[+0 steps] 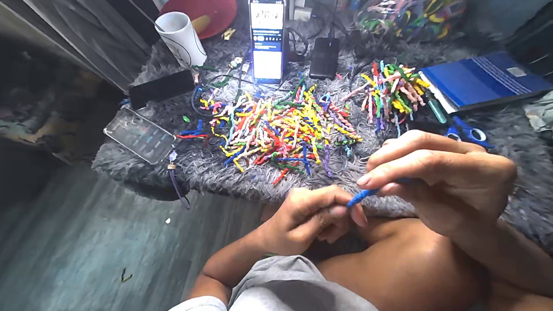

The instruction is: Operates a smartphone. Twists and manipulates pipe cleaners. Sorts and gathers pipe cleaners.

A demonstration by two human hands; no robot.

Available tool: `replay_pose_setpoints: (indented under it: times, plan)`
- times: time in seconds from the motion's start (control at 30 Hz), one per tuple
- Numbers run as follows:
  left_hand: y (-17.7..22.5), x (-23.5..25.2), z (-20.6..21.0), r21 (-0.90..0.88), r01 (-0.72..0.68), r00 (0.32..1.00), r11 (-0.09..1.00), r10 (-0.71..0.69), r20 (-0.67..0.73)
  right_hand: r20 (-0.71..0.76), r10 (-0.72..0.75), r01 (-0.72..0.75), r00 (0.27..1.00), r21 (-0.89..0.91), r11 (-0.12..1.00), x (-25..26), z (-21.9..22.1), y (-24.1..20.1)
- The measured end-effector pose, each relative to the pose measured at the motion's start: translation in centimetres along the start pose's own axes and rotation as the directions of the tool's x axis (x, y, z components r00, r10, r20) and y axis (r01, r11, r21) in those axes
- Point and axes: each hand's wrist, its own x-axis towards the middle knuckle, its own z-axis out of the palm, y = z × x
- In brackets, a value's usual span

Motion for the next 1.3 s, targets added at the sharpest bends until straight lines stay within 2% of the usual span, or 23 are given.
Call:
replay_pose_setpoints:
  times: [0.03,0.07,0.13,0.17,0.23,0.27,0.3,0.33,0.4,0.47,0.5,0.53,0.6,0.67,0.7,0.77,0.8,0.9,0.97,1.03,1.13,1.2,1.3]
  plan:
    - [-0.1,-0.1,0.0,-0.193,0.059,0.998,0.979,-0.054,0.031,0.015,-0.014,0.014,1.000,0.023,1.000,0.0,-0.1,0.2]
    - [-0.3,-0.1,0.1,-0.390,0.119,0.992,0.913,-0.098,0.073,0.027,-0.026,0.025,0.999,0.047,0.999,0.1,-0.1,0.2]
    - [-1.0,-0.2,0.4,-0.693,0.219,0.975,0.686,-0.139,0.170,0.055,-0.045,0.040,0.997,0.090,0.995,0.2,-0.2,0.4]
    - [-1.3,-0.3,0.7,-0.784,0.260,0.966,0.564,-0.146,0.215,0.067,-0.056,0.048,0.996,0.111,0.993,0.2,-0.1,0.5]
    - [-1.8,-0.4,1.2,-0.866,0.309,0.951,0.394,-0.134,0.278,0.091,-0.075,0.061,0.993,0.154,0.986,0.2,-0.2,0.7]
    - [-2.0,-0.4,1.3,-0.878,0.321,0.947,0.355,-0.125,0.295,0.104,-0.086,0.068,0.991,0.168,0.983,0.2,-0.3,0.7]
    - [-2.1,-0.4,1.3,-0.878,0.322,0.947,0.353,-0.124,0.297,0.112,-0.089,0.068,0.990,0.181,0.981,0.3,-0.3,0.8]
    - [-2.2,-0.3,1.3,-0.865,0.310,0.951,0.396,-0.138,0.277,0.110,-0.081,0.060,0.991,0.184,0.981,0.4,-0.5,1.0]
    - [-2.4,0.0,0.5,-0.729,0.257,0.966,0.634,-0.199,0.167,0.074,-0.046,0.034,0.996,0.153,0.988,0.5,-1.0,1.7]
    - [-2.8,0.2,-0.9,-0.398,0.212,0.969,0.892,-0.244,-0.032,-0.032,-0.002,0.005,0.999,0.090,0.996,0.4,-1.9,3.2]
    - [-3.1,0.3,-1.7,-0.195,0.206,0.964,0.959,-0.233,-0.130,-0.106,0.039,-0.034,0.994,0.047,0.998,0.4,-2.3,4.0]
    - [-3.4,0.4,-2.6,0.008,0.203,0.956,0.979,-0.196,-0.219,-0.197,0.105,-0.106,0.975,0.004,0.994,0.3,-2.5,4.8]
    - [-3.9,0.7,-4.4,0.405,0.202,0.936,0.892,-0.053,-0.349,-0.360,0.236,-0.277,0.903,-0.068,0.958,0.3,-2.8,6.2]
    - [-4.4,0.8,-6.2,0.721,0.210,0.921,0.661,0.114,-0.372,-0.443,0.307,-0.387,0.842,-0.099,0.917,0.1,-3.5,8.0]
    - [-4.8,0.8,-7.0,0.812,0.214,0.913,0.543,0.184,-0.364,-0.473,0.315,-0.420,0.823,-0.134,0.898,-0.1,-4.0,8.9]
    - [-5.6,0.6,-8.2,0.891,0.232,0.898,0.390,0.266,-0.351,-0.534,0.272,-0.484,0.801,-0.308,0.819,-0.7,-5.8,10.9]
    - [-6.1,0.4,-8.6,0.902,0.248,0.894,0.354,0.276,-0.354,-0.565,0.246,-0.535,0.788,-0.429,0.728,-1.1,-6.7,11.6]
    - [-6.8,0.0,-8.9,0.910,0.289,0.893,0.298,0.260,-0.368,-0.570,0.324,-0.655,0.755,-0.653,0.379,-1.4,-8.2,11.9]
    - [-6.8,0.1,-8.8,0.913,0.288,0.897,0.288,0.254,-0.363,-0.515,0.407,-0.643,0.755,-0.704,0.301,-1.2,-7.1,11.4]
    - [-7.0,0.2,-8.9,0.911,0.296,0.900,0.287,0.235,-0.366,-0.392,0.475,-0.575,0.788,-0.744,0.340,-0.9,-5.2,10.9]
    - [-7.2,0.1,-8.9,0.902,0.334,0.909,0.273,0.160,-0.385,-0.122,0.551,-0.451,0.826,-0.730,0.514,-0.7,-1.8,10.8]
    - [-7.3,0.0,-9.0,0.903,0.359,0.917,0.237,0.094,-0.389,0.039,0.567,-0.374,0.823,-0.715,0.591,-1.0,0.2,10.9]
    - [-7.5,-0.1,-8.9,0.919,0.360,0.930,0.163,0.020,-0.367,0.191,0.591,-0.280,0.784,-0.740,0.611,-1.6,1.9,11.4]
